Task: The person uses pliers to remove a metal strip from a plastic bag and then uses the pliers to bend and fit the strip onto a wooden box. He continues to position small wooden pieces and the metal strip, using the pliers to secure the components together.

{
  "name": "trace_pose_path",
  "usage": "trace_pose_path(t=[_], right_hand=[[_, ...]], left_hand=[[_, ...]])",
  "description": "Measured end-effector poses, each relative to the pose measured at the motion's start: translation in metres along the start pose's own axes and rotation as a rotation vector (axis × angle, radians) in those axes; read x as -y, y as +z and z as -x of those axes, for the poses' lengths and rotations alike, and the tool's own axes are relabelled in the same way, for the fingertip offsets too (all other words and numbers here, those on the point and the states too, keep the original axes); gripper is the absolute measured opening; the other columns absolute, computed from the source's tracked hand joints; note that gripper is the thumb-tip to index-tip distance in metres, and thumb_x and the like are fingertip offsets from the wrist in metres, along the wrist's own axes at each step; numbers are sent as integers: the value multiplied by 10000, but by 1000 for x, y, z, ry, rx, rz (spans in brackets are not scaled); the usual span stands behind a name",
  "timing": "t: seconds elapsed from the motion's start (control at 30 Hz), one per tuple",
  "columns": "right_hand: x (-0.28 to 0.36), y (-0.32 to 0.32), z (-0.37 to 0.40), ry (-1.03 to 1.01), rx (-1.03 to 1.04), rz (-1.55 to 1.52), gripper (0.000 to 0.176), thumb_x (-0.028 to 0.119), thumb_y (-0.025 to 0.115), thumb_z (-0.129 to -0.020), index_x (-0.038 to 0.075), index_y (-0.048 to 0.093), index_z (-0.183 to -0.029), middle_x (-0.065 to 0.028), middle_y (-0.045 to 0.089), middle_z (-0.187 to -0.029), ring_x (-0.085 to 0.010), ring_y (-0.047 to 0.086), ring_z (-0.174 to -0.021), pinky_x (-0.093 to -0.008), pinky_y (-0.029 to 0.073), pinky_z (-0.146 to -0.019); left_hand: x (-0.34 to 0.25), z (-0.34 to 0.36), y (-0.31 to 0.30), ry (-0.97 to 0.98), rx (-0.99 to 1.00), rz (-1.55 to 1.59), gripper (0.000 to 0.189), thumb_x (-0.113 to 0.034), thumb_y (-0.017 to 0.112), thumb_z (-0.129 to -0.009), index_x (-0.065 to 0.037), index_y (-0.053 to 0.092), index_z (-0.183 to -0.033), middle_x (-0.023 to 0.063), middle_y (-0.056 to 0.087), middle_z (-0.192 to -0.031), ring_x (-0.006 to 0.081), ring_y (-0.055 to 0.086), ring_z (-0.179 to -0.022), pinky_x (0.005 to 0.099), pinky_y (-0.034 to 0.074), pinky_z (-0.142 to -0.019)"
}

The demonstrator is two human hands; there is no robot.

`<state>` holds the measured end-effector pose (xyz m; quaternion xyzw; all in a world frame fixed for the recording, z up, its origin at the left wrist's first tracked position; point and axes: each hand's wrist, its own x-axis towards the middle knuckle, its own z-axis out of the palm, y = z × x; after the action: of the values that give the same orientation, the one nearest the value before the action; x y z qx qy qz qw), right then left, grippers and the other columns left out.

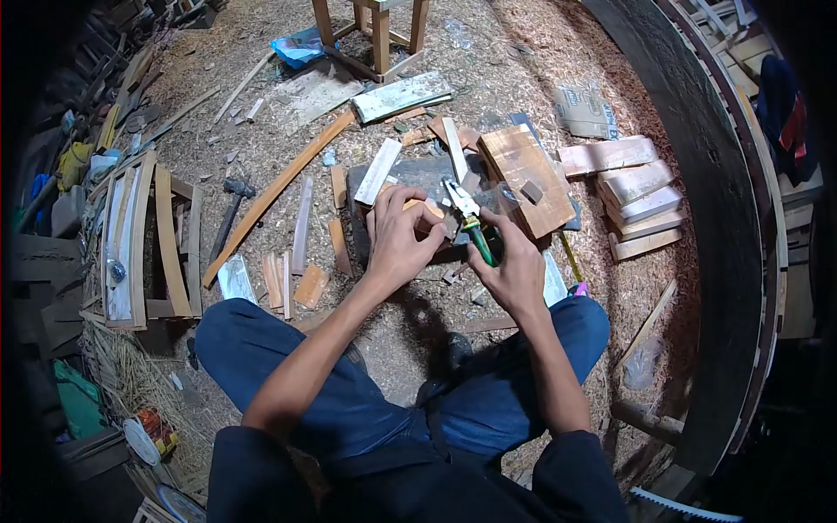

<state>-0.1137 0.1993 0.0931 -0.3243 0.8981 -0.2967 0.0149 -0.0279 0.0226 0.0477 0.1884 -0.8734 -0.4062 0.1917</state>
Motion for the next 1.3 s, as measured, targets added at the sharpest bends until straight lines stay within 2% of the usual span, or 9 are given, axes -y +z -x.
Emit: trace_pose_path(t=[0.13, 0.2, 0.6, 0.67, 0.93, 1.0, 1.07, 1.27, 1.3], right_hand=[[5, -9, -4, 36, 119, 41, 500, 245, 768, -806, 130, 623, -1271, -146, 728, -1061, -323, 718, -902, -408, 556, -753], [2, -4, -3, -7, -5, 28, 491, 240, 768, -804, 136, 630, -1263, -140, 730, -1043, -310, 720, -889, -403, 558, -749], [3, -6, -4, -93, 61, 33, 506, 257, 756, -815, 146, 601, -1284, -143, 698, -1066, -337, 703, -854, -452, 552, -703], [9, -7, -4, 70, 63, 10, 515, 260, 756, -815, 145, 596, -1291, -133, 701, -1083, -331, 705, -865, -450, 551, -701], [11, 0, -1, 12, -92, -346, 518, 252, 731, -874, 35, 558, -1312, -233, 687, -1124, -393, 690, -1024, -428, 548, -853], [23, -8, -4, 76, 231, -40, 482, 263, 727, -879, 60, 557, -1282, -241, 692, -1095, -388, 699, -1007, -465, 548, -847], [19, -19, -13, 61, 284, -79, 461, 278, 726, -883, 68, 558, -1258, -245, 693, -1097, -399, 691, -1028, -464, 547, -858], [15, -5, -6, -1, -185, -428, 475, 241, 712, -901, 26, 533, -1285, -268, 680, -1111, -403, 686, -1049, -442, 542, -880], [18, -8, -7, 76, 83, -255, 473, 256, 706, -902, 41, 534, -1287, -265, 680, -1099, -407, 687, -1018, -455, 543, -849]], left_hand=[[1, -1, 0, -1, 5, 11, 169, -243, 752, -789, -83, 713, -828, 70, 582, -1257, 288, 416, -1316, 472, 302, -1056], [0, -1, 0, 8, -3, 8, 166, -243, 753, -789, -85, 716, -825, 71, 586, -1251, 287, 417, -1314, 474, 302, -1055], [2, -1, -1, 3, -9, 57, 159, -241, 751, -795, -86, 723, -814, 74, 598, -1229, 284, 437, -1302, 459, 307, -1048], [1, -1, 1, 0, -19, 46, 161, -239, 753, -792, -83, 718, -813, 76, 598, -1229, 282, 442, -1302, 457, 306, -1053], [3, 0, 2, -3, -25, 30, 157, -232, 753, -777, -82, 711, -800, 76, 600, -1231, 291, 440, -1307, 461, 311, -1054], [0, -1, 2, 1, -24, 27, 154, -230, 753, -772, -84, 712, -798, 76, 602, -1230, 294, 440, -1306, 461, 313, -1055], [0, -2, 0, -19, -5, 84, 149, -228, 753, -766, -87, 707, -782, 76, 605, -1234, 300, 445, -1301, 460, 314, -1058], [6, -1, 2, 10, -10, 22, 160, -249, 772, -794, -97, 720, -805, 80, 606, -1231, 319, 453, -1303, 467, 331, -1070], [5, -1, 1, 8, -9, 30, 160, -249, 776, -792, -99, 721, -808, 77, 606, -1231, 318, 451, -1306, 469, 327, -1072]])
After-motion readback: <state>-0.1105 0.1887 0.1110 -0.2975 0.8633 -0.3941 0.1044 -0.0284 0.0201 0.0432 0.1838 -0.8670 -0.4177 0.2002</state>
